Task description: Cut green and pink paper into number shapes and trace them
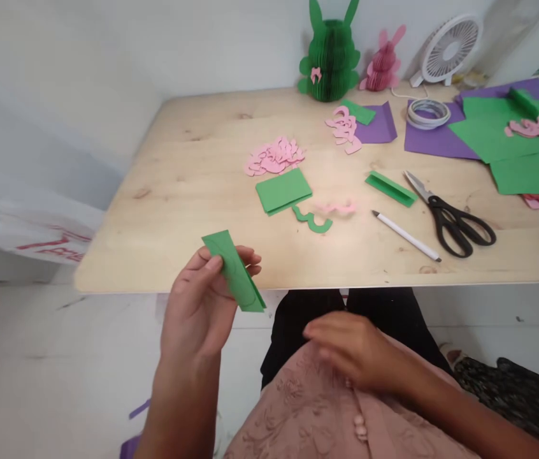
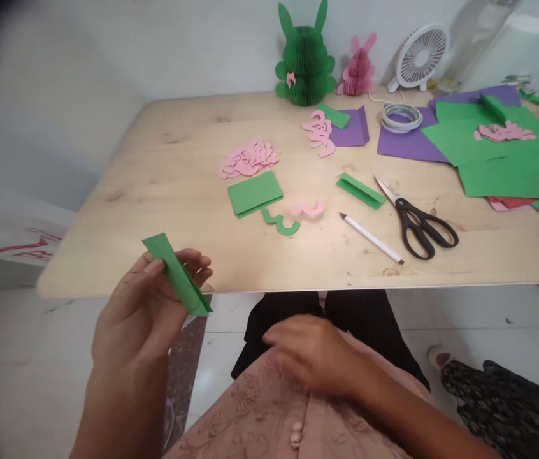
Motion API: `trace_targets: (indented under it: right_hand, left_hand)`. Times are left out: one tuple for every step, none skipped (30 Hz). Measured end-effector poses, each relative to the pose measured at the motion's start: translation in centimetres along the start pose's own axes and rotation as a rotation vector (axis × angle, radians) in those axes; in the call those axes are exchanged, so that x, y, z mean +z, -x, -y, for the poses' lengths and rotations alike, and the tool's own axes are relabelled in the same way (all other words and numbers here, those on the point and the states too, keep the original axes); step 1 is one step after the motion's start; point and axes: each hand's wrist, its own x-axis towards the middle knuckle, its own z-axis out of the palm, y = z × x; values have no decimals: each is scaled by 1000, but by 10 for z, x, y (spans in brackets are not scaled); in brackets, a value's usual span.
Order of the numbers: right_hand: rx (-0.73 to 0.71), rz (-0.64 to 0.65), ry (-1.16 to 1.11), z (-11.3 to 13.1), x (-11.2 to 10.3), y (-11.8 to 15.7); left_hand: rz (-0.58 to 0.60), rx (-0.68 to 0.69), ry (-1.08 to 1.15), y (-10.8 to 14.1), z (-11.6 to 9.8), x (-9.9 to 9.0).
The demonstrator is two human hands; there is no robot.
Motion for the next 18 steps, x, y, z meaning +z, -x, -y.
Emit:
trace_targets:
  right_hand:
    - [167,-59,-168,-10,4,1]
    - [213,-74,-219,-21,8,0]
    - [226,-73,-247,-33,13,-2]
    - [234,-76,-267,-43,18,-5]
    - [247,-108,-278,-52,22,-7]
    - [267,-170,-281,-58,26,-9]
    - [294,-248,-275,-62,28,-9]
    - [319,-323,-260,-63,30,-7]
    - [346,-387,-240,-63,29,-3]
    - [364,-427,-223,-61,28,3]
    - [374,-451,-209,-59,24,10]
    - [377,-465,-197,-57,20,18]
    - [377,-475,-183,-56,14,26]
    - [381,-494,-165,-55,6,35]
    - [392,-531,-144,-57,-3,45]
    - [407,-597,-116,-59,-12,57]
    - [428,-676,-84,-63,-22,72]
    - [473,-780,-30,-67,-30,89]
  left_hand:
    - [-1,-7,3,1,0,-1]
    - [1,-21,7,3,0,-2]
    - [5,-37,11,5,1,-3]
    - [9,-53,13,6,1,-3]
    - [13,-63,12,7,2,-3]
    - [15,-66,8,8,2,-2]
    - [13,-62,4,9,2,-2]
    - [10,-58,0,9,2,-1]
    - [8,-58,-4,8,2,-1]
    - [9,-65,-8,7,3,0]
    - [13,-81,-12,5,4,1]
    - [26,-104,-16,2,5,2]
    - [46,-128,-22,-1,7,4]
    - [71,-152,-29,-4,8,6]
    - [100,-174,-38,-7,10,9]
    - [128,-193,-48,-10,12,11]
    - [149,-207,-58,-13,14,14]
    - [165,-215,-67,-15,15,17]
